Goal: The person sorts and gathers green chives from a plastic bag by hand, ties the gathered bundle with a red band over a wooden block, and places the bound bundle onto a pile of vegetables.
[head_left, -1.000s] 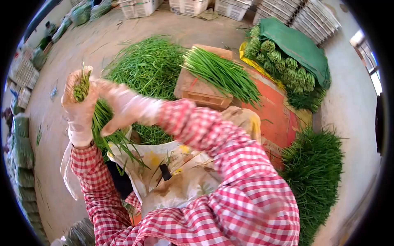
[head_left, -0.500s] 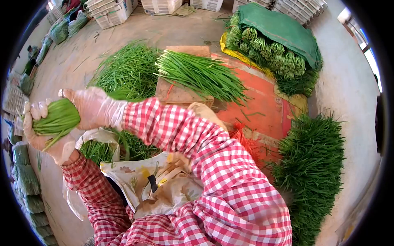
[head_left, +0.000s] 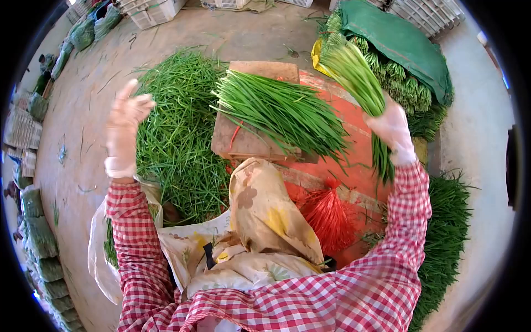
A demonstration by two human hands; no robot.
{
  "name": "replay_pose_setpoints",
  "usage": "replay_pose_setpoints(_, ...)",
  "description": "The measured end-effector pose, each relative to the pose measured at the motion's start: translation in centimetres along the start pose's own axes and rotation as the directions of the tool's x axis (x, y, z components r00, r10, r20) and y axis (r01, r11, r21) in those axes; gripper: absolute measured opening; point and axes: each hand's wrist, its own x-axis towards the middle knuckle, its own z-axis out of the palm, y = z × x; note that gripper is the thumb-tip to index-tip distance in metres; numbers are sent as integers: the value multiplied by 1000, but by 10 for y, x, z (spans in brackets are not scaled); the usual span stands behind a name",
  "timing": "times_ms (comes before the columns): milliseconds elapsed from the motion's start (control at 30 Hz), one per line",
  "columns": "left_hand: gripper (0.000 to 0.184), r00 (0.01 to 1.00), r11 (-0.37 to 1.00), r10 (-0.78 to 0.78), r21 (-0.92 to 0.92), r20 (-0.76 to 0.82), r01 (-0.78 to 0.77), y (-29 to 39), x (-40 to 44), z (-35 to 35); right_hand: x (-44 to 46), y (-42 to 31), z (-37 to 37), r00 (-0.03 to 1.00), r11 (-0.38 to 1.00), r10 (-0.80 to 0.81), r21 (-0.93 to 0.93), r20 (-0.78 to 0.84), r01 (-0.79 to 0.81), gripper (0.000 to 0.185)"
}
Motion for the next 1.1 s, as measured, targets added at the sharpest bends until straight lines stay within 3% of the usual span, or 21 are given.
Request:
replay_pose_setpoints(33, 36, 993, 880, -22, 473, 117, -37, -26, -12, 8, -9, 30, 17, 999, 988, 34, 153, -35, -28, 44)
replay_pose_setpoints(67, 35, 972, 555, -43, 814, 232, -170, -53, -24, 15, -23, 28, 19, 977, 917, 191, 337, 99, -213, 40)
replay_pose_setpoints(100, 33, 938, 111, -198, 958, 283, -266, -60, -39, 28, -37, 24, 21, 915, 781, 314, 479, 253, -400, 37)
replay_pose_setpoints(167, 25, 862, 436, -478, 897, 167, 68, -76, -27, 63, -55, 45, 57, 839, 537, 394, 647, 375, -542, 30)
replay_pose_setpoints(233, 17, 956, 736, -151, 674, 251, -60, -64, -9, 122, -65, 43, 87, 798, 386, 459, 722, 390, -575, 26)
replay_pose_setpoints(300, 14, 958, 869, -137, 496, 253, -7, -58, 6, 181, -66, 36, 108, 687, 241, 535, 691, 492, -682, 21)
replay_pose_setpoints(333, 14, 957, 871, -135, 491, 257, -9, -65, 10, 209, -63, 25, 110, 664, 220, 541, 675, 516, -704, 17)
replay_pose_setpoints(433, 29, 935, 971, 93, 176, 341, -160, -98, 15, 286, -64, 23, 126, 636, 211, 529, 639, 562, -740, 20)
replay_pose_setpoints(500, 38, 834, 842, -149, 511, 531, -175, -89, 32, 311, -68, 28, 143, 586, 199, 600, 608, 545, -768, 20)
replay_pose_setpoints(533, 40, 725, 723, -364, 668, 585, -176, -60, 47, 317, -71, 28, 149, 535, 180, 662, 581, 526, -794, 21)
replay_pose_setpoints(567, 36, 726, 691, -389, 701, 567, -177, -65, 47, 326, -69, 25, 148, 538, 189, 660, 577, 524, -794, 21)
replay_pose_setpoints(700, 25, 800, 774, -191, 589, 569, -234, -114, 32, 344, -64, 24, 151, 578, 228, 535, 554, 616, -801, 21)
replay_pose_setpoints(767, 20, 844, 764, 2, 543, 537, -347, -107, 17, 348, -66, 25, 158, 613, 263, 553, 580, 564, -771, 10)
replay_pose_setpoints(800, 19, 862, 783, -16, 543, 507, -305, -92, 14, 345, -66, 31, 162, 582, 244, 526, 545, 620, -802, 24)
replay_pose_setpoints(833, 18, 878, 800, -30, 538, 477, -265, -75, 10, 344, -65, 32, 166, 583, 248, 524, 544, 621, -802, 24)
replay_pose_setpoints(900, 17, 957, 993, 118, -27, 264, -115, -63, -18, 351, -64, 32, 173, 606, 333, 532, 512, 592, -792, 24)
replay_pose_setpoints(933, 17, 957, 993, 118, -33, 266, -113, -49, -29, 346, -65, 30, 178, 580, 418, 622, 403, 525, -814, 24)
replay_pose_setpoints(967, 15, 923, 978, 205, -102, 325, -181, -26, -35, 337, -80, 49, 204, 709, -270, 518, 878, 478, -395, 28)
replay_pose_setpoints(1000, 13, 878, 954, 295, -175, 377, -245, -3, -40, 327, -81, 52, 202, 708, -268, 523, 880, 474, -391, 28)
replay_pose_setpoints(1033, 12, 823, 921, 382, -249, 421, -300, 10, -48, 321, -79, 48, 198, 684, -79, 464, 795, 564, -602, 29)
replay_pose_setpoints(1100, 10, 763, 926, 349, -325, 544, -192, 14, -61, 299, -64, 36, 189, 525, 339, 593, 401, 611, -851, 34)
